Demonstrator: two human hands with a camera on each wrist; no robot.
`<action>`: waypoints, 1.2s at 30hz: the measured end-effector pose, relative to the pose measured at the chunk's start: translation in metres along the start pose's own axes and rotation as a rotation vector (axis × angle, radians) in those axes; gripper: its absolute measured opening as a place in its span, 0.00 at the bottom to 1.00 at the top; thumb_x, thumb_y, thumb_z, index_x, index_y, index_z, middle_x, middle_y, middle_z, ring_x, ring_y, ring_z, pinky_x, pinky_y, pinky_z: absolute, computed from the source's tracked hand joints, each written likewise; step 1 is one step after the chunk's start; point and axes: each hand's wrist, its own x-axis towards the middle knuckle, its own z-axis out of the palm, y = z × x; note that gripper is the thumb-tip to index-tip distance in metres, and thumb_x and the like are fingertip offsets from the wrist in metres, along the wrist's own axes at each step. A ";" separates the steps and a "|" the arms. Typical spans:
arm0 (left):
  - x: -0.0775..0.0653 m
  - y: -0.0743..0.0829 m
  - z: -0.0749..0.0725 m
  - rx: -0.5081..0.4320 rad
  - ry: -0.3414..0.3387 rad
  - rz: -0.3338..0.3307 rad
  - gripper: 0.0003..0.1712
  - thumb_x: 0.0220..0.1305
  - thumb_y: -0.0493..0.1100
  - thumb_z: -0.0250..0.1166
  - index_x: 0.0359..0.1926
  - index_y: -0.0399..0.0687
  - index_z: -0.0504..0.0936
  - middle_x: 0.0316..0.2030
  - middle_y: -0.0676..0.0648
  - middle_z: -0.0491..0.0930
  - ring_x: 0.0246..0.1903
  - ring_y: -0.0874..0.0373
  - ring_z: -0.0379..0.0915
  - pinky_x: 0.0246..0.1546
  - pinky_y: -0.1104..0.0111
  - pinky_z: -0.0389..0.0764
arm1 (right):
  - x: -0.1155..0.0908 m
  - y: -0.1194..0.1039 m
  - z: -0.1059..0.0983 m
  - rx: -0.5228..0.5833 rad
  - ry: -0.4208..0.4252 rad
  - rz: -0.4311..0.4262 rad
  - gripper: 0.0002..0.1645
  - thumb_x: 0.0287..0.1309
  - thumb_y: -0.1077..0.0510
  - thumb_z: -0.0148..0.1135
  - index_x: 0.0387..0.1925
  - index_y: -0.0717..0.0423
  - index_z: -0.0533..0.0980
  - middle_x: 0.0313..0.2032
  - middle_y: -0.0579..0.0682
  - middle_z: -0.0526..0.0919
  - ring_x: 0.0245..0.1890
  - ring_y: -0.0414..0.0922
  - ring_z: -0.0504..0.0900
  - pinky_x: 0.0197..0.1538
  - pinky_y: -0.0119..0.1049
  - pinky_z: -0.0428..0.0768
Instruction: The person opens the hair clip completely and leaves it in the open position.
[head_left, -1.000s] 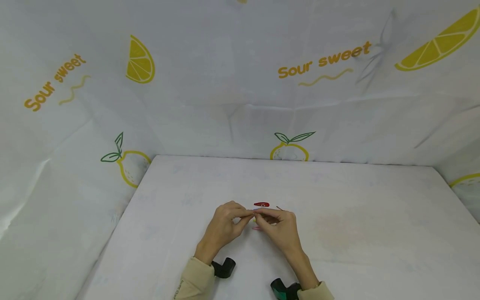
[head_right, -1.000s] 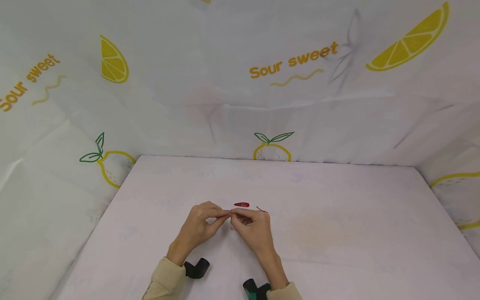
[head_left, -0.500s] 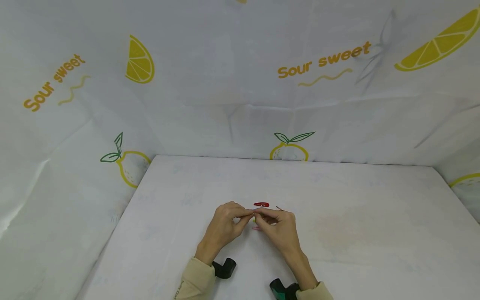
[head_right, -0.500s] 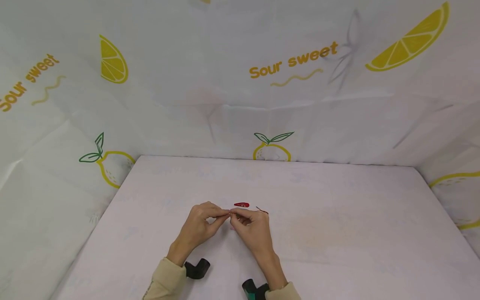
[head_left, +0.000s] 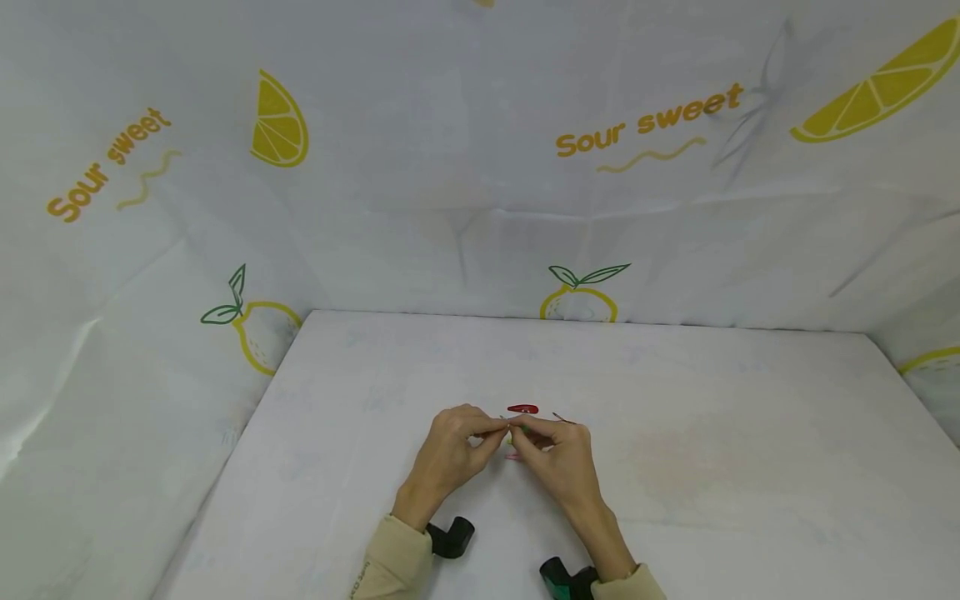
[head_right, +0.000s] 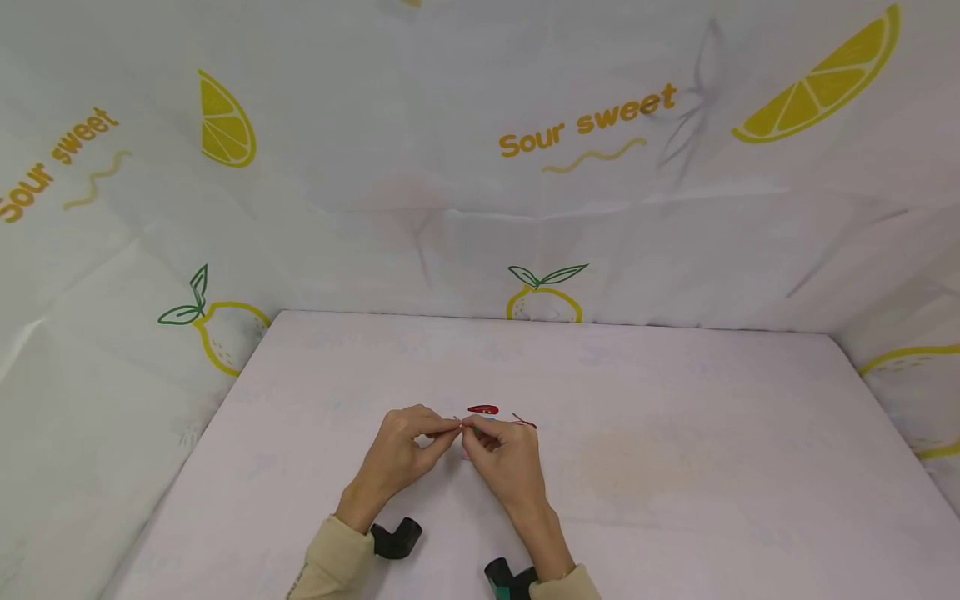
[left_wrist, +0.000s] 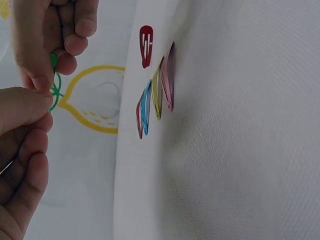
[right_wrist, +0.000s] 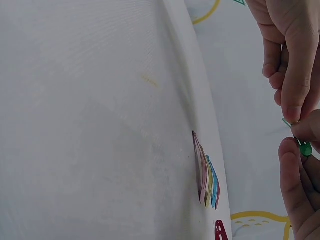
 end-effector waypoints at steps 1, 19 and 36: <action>0.000 0.000 0.000 0.000 0.000 0.001 0.06 0.54 0.31 0.76 0.35 0.42 0.93 0.26 0.50 0.90 0.25 0.64 0.81 0.30 0.79 0.78 | 0.000 0.000 0.000 -0.001 0.001 -0.004 0.09 0.51 0.74 0.70 0.34 0.62 0.89 0.27 0.52 0.91 0.22 0.32 0.84 0.28 0.23 0.82; 0.000 0.000 0.002 -0.004 -0.018 -0.024 0.06 0.56 0.32 0.75 0.36 0.44 0.93 0.27 0.51 0.90 0.25 0.65 0.81 0.30 0.81 0.77 | -0.001 0.000 -0.003 -0.021 0.010 -0.037 0.09 0.51 0.74 0.71 0.33 0.61 0.89 0.26 0.51 0.90 0.23 0.33 0.84 0.28 0.24 0.82; -0.001 -0.003 0.005 -0.047 -0.022 -0.042 0.05 0.58 0.33 0.75 0.37 0.42 0.93 0.28 0.49 0.91 0.26 0.64 0.82 0.31 0.81 0.78 | -0.002 0.001 -0.011 -0.027 -0.009 0.001 0.11 0.52 0.73 0.72 0.40 0.67 0.88 0.29 0.55 0.91 0.24 0.42 0.90 0.34 0.28 0.86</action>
